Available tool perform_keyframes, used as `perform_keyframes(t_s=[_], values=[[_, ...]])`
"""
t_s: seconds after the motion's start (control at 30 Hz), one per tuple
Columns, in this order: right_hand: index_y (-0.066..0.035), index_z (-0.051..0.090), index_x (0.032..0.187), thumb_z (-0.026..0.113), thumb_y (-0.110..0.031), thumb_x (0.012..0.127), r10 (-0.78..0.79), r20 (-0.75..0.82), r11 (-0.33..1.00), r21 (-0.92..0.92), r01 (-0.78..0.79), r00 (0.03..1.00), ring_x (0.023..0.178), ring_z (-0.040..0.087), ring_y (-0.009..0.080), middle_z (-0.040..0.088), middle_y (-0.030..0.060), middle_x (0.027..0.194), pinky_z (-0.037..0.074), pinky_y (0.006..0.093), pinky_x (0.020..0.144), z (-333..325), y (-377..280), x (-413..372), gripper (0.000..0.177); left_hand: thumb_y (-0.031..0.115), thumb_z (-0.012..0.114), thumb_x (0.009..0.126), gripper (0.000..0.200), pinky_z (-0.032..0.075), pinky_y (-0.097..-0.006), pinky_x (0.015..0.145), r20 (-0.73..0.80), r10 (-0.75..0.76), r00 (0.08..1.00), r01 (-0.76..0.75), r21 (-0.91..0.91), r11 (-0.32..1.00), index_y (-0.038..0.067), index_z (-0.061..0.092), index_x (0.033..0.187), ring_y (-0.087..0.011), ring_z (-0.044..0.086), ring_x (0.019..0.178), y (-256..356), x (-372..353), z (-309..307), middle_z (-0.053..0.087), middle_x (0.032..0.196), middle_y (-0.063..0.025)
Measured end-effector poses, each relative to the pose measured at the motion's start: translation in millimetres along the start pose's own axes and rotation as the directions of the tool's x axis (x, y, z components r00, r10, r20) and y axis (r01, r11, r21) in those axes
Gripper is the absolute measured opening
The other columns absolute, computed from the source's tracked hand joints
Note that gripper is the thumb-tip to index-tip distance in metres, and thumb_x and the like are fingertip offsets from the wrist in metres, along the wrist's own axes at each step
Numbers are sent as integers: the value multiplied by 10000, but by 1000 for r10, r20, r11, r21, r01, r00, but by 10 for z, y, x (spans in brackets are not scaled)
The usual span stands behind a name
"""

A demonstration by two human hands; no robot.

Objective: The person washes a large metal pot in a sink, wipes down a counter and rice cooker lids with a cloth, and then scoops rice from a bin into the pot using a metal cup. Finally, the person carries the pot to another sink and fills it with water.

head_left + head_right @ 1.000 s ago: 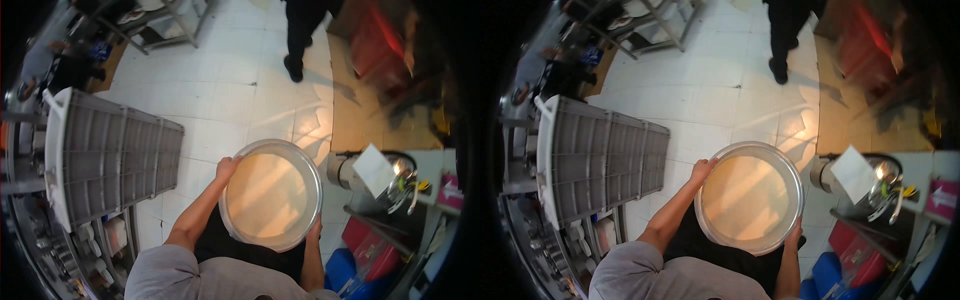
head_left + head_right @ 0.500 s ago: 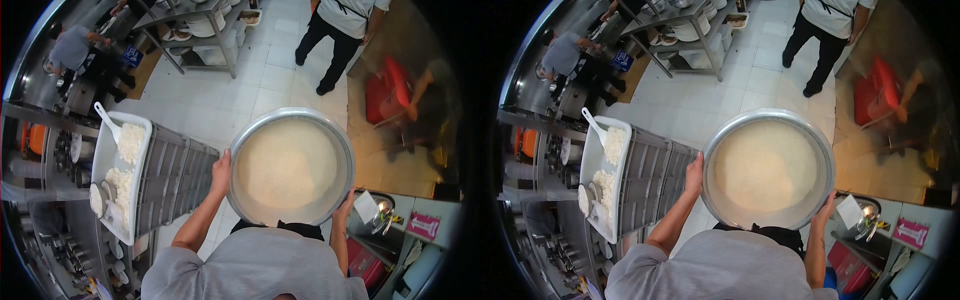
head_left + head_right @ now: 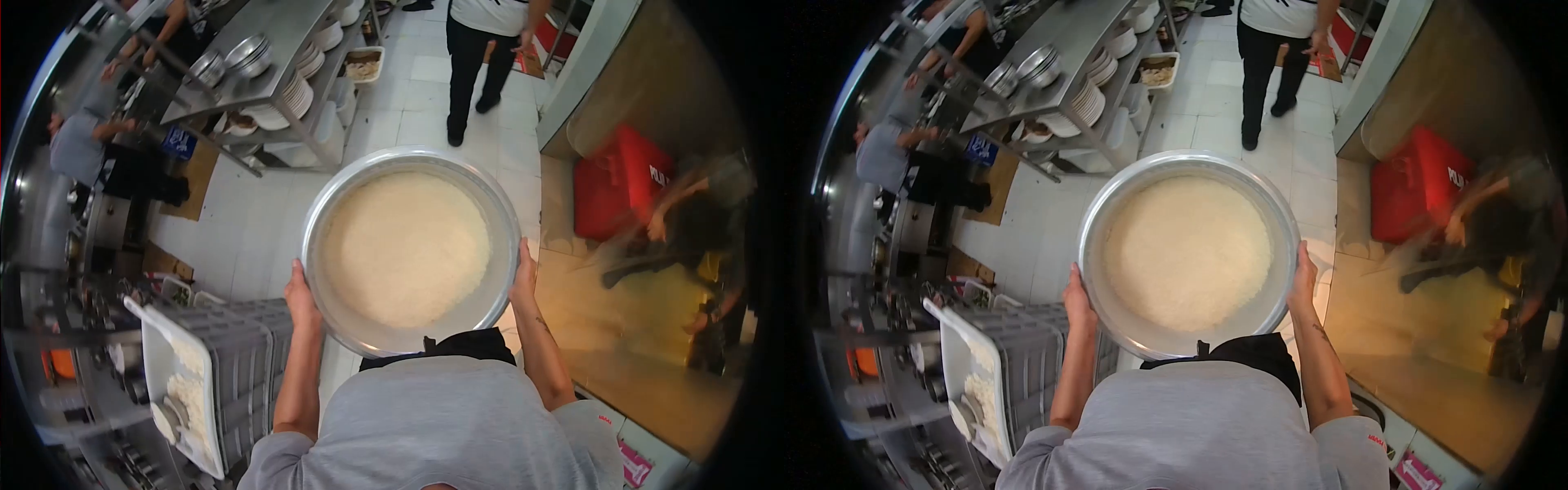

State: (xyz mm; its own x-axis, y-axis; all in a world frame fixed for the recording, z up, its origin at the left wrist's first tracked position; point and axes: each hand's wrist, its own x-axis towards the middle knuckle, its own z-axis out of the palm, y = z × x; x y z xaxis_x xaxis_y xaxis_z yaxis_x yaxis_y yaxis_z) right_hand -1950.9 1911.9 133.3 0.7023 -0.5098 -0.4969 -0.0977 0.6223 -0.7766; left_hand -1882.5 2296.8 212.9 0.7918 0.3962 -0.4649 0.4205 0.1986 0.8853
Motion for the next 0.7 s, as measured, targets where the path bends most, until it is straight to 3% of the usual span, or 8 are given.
perform_keyframes(t_s=[0.17,0.47,0.57,0.67,0.7], values=[[63,530,1103,440,-420,897,-88,71,995,-43,91,994,921,547,176,577,121,1035,426,277,814,527,-345,1056,533,400,454,898,521,458,-293,756,62,21,998,-18,-40,999,-94,546,1036,-188,568,843,284,836,911,589,983,-144],[79,526,1101,453,-414,892,-172,-170,985,-2,175,970,932,542,174,572,121,1053,416,266,824,1411,-1242,2544,540,409,441,903,536,451,-300,777,275,31,961,-40,28,999,-95,526,1068,-204,560,880,1202,2523,2991,581,1010,-142],[87,511,1121,464,-403,889,-208,-159,971,88,224,965,969,532,176,560,131,1087,406,265,843,1588,-1564,3098,544,417,428,906,537,452,-299,776,287,42,957,-46,7,999,-88,529,1059,-203,558,884,1330,2978,3746,577,1016,-136],[91,501,1133,469,-400,885,-147,-286,984,54,169,947,1007,518,180,549,142,1109,399,265,855,1667,-1809,3909,551,428,416,909,545,451,-301,781,266,-8,964,-4,45,999,-83,525,1065,-202,556,894,1513,3193,4470,570,1034,-136],[91,501,1136,483,-400,876,-208,-290,972,42,229,934,1004,515,183,549,146,1105,393,265,863,1720,-1878,4209,556,435,417,906,552,451,-304,783,280,-13,960,13,4,1000,-82,522,1070,-203,556,896,1596,3301,4734,568,1040,-137]])
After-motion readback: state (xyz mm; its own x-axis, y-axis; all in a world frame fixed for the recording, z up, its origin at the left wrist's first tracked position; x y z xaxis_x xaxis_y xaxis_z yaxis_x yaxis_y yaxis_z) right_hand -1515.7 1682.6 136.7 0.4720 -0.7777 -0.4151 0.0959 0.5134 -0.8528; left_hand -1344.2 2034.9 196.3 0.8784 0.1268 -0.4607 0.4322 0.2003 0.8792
